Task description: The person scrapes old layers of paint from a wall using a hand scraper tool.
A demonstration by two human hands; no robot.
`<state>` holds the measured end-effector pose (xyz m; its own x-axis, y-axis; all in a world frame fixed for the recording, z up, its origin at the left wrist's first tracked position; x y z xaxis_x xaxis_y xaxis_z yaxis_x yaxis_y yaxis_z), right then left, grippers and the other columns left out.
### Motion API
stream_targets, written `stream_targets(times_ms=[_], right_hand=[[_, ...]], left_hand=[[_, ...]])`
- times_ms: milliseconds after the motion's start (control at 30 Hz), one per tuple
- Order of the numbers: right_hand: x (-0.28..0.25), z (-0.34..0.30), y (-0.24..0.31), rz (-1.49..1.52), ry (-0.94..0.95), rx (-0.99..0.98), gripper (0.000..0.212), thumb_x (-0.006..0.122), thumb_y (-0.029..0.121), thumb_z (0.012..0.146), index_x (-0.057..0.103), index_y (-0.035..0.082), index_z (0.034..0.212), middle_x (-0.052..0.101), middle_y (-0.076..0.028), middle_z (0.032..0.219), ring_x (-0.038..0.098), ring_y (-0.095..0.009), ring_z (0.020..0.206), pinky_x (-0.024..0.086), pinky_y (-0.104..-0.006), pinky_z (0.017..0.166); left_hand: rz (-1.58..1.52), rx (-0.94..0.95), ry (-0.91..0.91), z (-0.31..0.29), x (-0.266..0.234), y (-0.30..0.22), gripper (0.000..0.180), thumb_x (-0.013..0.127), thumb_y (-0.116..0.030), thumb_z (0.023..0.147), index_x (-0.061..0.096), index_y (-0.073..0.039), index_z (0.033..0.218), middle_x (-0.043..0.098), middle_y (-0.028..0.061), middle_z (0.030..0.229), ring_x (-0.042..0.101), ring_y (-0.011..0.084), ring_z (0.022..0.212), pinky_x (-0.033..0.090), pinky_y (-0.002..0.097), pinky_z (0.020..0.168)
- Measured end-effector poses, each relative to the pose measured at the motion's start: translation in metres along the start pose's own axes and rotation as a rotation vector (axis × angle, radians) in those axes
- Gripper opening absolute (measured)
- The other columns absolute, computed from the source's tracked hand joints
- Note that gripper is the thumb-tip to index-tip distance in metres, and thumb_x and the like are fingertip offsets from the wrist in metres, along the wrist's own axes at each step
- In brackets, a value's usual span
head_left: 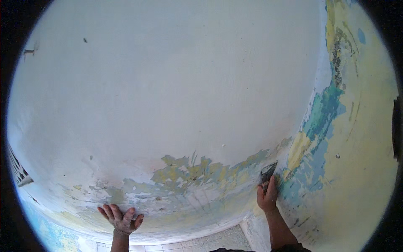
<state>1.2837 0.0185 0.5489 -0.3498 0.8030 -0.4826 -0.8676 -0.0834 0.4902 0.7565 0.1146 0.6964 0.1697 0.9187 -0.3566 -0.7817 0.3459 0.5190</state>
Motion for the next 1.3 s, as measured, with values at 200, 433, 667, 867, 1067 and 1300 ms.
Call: stream_targets(times_ms=[200, 433, 667, 867, 1067, 1300], right_hand=[[-0.015, 0.005, 0.013, 0.026, 0.021, 0.02, 0.063, 0.058, 0.018, 0.096, 0.03, -0.015, 0.142, 0.059, -0.024, 0.104, 0.061, -0.035, 0.092, 0.049, -0.0428, 0.087], [-0.016, 0.006, 0.025, -0.009, 0.081, 0.123, 0.065, 0.055, 0.02, 0.098, 0.025, -0.013, 0.145, 0.056, -0.026, 0.117, 0.058, -0.039, 0.104, 0.047, -0.044, 0.092], [-0.016, 0.012, 0.023, -0.205, -0.033, -0.068, 0.067, 0.055, 0.019, 0.098, 0.021, -0.009, 0.149, 0.059, -0.022, 0.117, 0.059, -0.029, 0.098, 0.048, -0.0389, 0.086], [-0.059, 0.008, 0.1, 0.354, 0.04, 0.121, 0.066, 0.059, 0.015, 0.094, 0.028, -0.007, 0.148, 0.063, -0.012, 0.101, 0.055, -0.016, 0.072, 0.046, -0.0301, 0.066], [-0.091, 0.019, 0.188, 0.805, 0.212, 0.2, 0.018, 0.05, 0.008, 0.094, 0.055, -0.003, 0.108, 0.045, 0.003, 0.067, 0.037, -0.005, 0.055, 0.029, -0.0219, 0.052], [-0.094, 0.035, 0.245, 1.418, 0.507, 0.512, 0.033, 0.047, 0.01, 0.1, 0.045, 0.003, 0.132, 0.058, -0.008, 0.073, 0.049, -0.012, 0.048, 0.041, -0.0262, 0.044]], left_hand=[[-0.012, -0.002, 0.007, -0.005, -0.003, 0.0, 0.058, 0.046, -0.059, 0.094, 0.041, -0.033, 0.145, 0.018, 0.0234, 0.158, 0.011, 0.0469, 0.146, 0.007, 0.0694, 0.112], [-0.051, -0.043, -0.011, -0.006, -0.004, -0.002, 0.058, 0.052, -0.059, 0.091, 0.043, -0.038, 0.144, 0.017, 0.0172, 0.16, 0.007, 0.0412, 0.148, 0.0, 0.0651, 0.115], [-0.068, -0.047, -0.039, -0.002, 0.001, -0.005, 0.058, 0.057, -0.057, 0.089, 0.046, -0.036, 0.142, 0.031, 0.0239, 0.151, 0.012, 0.0431, 0.147, 0.001, 0.0647, 0.115], [-0.062, -0.065, -0.05, 0.002, 0.0, -0.005, 0.053, 0.056, -0.057, 0.089, 0.051, -0.036, 0.138, 0.031, 0.0209, 0.153, 0.013, 0.0415, 0.147, 0.001, 0.0607, 0.117], [-0.086, -0.087, -0.087, 0.007, -0.005, -0.003, 0.05, 0.054, -0.056, 0.091, 0.053, -0.037, 0.138, 0.023, 0.0131, 0.159, 0.014, 0.0361, 0.149, 0.002, 0.0567, 0.118], [-1.201, -0.369, -0.098, 0.086, -0.058, -0.109, 0.043, 0.059, -0.036, 0.09, 0.062, -0.002, 0.117, 0.062, 0.0157, 0.117, 0.057, 0.0311, 0.112, 0.039, 0.0483, 0.1]])
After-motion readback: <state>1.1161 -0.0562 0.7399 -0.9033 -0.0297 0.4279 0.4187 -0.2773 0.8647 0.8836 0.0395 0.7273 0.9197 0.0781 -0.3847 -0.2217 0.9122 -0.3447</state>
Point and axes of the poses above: each hand's wrist, its own z-axis towards the middle knuckle, its own x-axis out of the palm, y = z × x, the point moved 1 cm from there along z, towards the middle knuckle
